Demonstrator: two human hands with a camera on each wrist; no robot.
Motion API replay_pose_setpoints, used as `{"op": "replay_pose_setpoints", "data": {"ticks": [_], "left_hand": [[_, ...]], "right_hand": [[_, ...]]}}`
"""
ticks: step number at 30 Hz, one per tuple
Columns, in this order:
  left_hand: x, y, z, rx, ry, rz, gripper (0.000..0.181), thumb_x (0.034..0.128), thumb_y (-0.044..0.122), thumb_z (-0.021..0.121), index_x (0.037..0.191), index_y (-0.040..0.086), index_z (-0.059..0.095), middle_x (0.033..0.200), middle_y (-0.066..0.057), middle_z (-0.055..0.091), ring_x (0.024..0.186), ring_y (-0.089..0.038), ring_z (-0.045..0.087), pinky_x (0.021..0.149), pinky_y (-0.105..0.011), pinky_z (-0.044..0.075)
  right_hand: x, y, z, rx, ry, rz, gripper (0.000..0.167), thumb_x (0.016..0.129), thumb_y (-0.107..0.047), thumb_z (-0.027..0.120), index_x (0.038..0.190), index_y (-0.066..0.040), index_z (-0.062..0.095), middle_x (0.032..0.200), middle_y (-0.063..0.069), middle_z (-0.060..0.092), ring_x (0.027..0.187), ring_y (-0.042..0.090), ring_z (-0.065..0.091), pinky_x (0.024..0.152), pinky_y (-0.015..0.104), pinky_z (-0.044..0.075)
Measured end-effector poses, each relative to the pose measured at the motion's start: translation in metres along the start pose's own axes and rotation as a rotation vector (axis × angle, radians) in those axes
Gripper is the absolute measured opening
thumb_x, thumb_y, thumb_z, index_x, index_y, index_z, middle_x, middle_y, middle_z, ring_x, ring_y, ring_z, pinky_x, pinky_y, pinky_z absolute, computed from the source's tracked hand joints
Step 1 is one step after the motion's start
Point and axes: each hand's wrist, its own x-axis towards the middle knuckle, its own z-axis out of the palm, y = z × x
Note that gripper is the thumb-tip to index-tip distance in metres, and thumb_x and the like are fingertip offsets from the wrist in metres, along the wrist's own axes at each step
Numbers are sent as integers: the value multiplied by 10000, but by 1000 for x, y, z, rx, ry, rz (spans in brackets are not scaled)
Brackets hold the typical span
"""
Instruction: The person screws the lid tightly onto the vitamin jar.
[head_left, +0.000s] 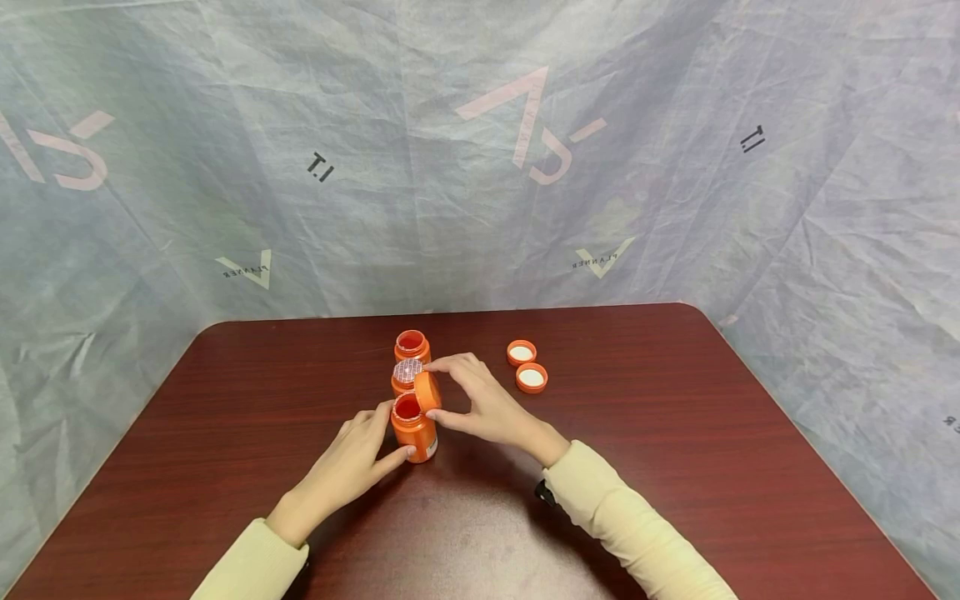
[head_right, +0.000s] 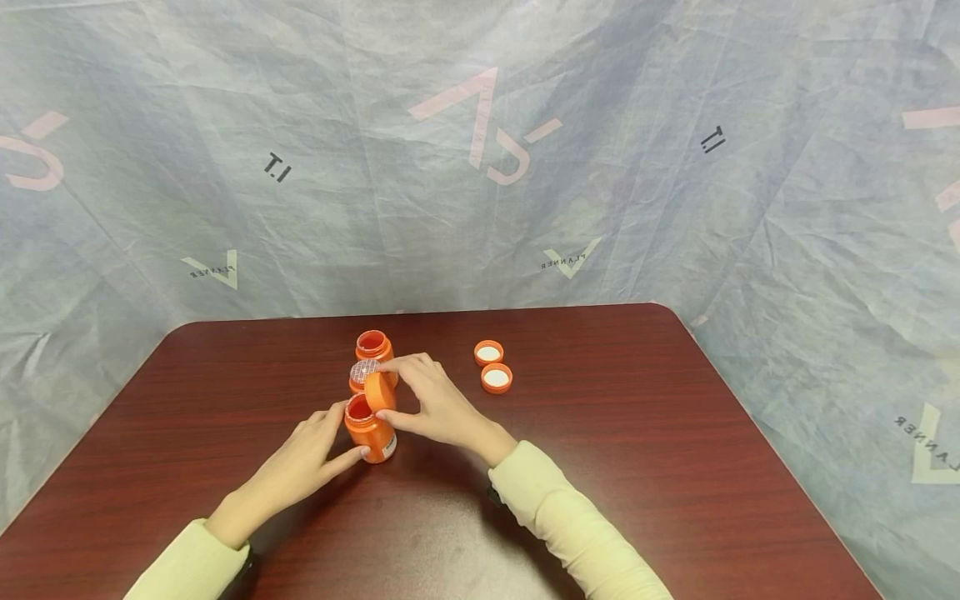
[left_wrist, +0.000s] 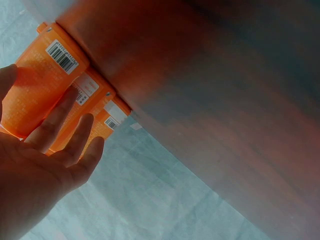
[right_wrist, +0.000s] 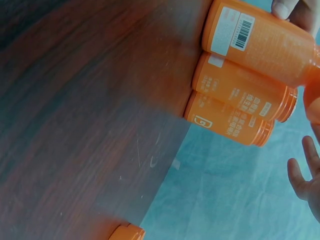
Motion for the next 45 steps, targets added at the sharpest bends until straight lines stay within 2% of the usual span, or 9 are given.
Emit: {"op": "replay_pose_setpoints", "data": {"ticks": [9,15,24,37,45], "left_hand": [[0,0,0,2,-4,0,648,814,410,656,1296,68,392,1164,-93,599,1060,-296,534,923,-485,406],[0,0,0,10,-9,1,655,822,420,643,1299,47,391,1174,-103,591,1071,-300,529,931,-499,398],[-1,0,0,21,-4,11,662,828,419,636,1307,37,386,1161,-112,597,1071,-304,530,928,-497,398],[-1,0,1,30,6,10,688,816,399,657,1312,10,382,1175,-134,593,1047,-304,541,918,-492,405],[-1,0,1,35,4,12,677,812,390,664,1295,4,389,1118,-114,613,1043,-303,541,916,-494,405]], "right_hand": [[1,0,6,32,4,9,496,790,-306,706,1190,-107,491,1170,-27,539,1099,148,451,950,336,353],[1,1,10,25,28,-39,422,783,-279,718,1114,-109,517,1137,-20,551,1103,131,450,953,336,345],[3,-1,12,12,16,-70,413,793,-252,706,1146,-108,548,1166,1,571,1130,161,449,982,357,335],[3,-3,18,9,0,-83,367,805,-268,696,1138,-151,598,1192,4,570,1126,158,446,932,329,339],[4,-2,19,1,-2,-90,342,803,-270,698,1121,-174,616,1181,21,576,1112,163,450,926,331,340]]}}
